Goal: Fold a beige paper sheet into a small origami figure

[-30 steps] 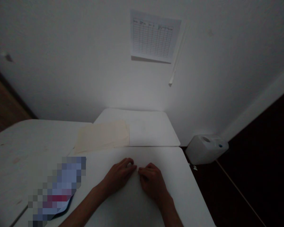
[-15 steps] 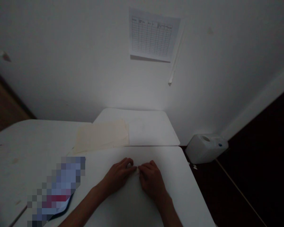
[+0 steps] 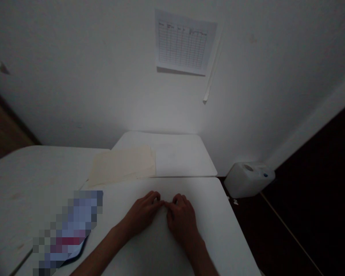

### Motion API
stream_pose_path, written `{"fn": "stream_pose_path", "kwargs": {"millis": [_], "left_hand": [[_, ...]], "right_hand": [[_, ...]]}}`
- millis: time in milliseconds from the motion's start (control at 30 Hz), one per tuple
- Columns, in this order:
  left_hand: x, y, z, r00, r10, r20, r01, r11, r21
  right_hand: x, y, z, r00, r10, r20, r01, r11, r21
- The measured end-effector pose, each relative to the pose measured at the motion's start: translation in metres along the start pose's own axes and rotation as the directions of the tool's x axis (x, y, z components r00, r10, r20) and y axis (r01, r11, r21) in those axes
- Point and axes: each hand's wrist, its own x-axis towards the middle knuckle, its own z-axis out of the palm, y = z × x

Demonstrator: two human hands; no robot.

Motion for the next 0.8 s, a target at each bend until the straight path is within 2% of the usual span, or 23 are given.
{"fn": "stream_pose_path", "kwargs": {"millis": [200,500,700,800], "left_hand": [[0.0,0.0,0.002,1.0,-0.005,0.009,0.005,1.0,0.024],[0.0,0.0,0.001,1.0,0.012,-0.004,-0.012,0.999,0.036],[0.0,-0.001,0.003,1.0,0.008,-0.023,-0.007,0.999,0.033],[0.0,-0.001,0.002,1.0,0.009,-0.022,-0.009,1.0,0.024]], "right_hand": [[-0.009,-0.003,-0.002,0.997,0.072,-0.022,-0.073,0.996,-0.055],[-0.025,0.006,0.0,0.993,0.083,-0.087,-0.091,0.991,-0.095],[-0.016,0.002,0.006,0.992,0.044,-0.117,-0.057,0.992,-0.114],[-0.007,0.002,0.011,0.991,0.067,-0.118,-0.079,0.992,-0.101]]}}
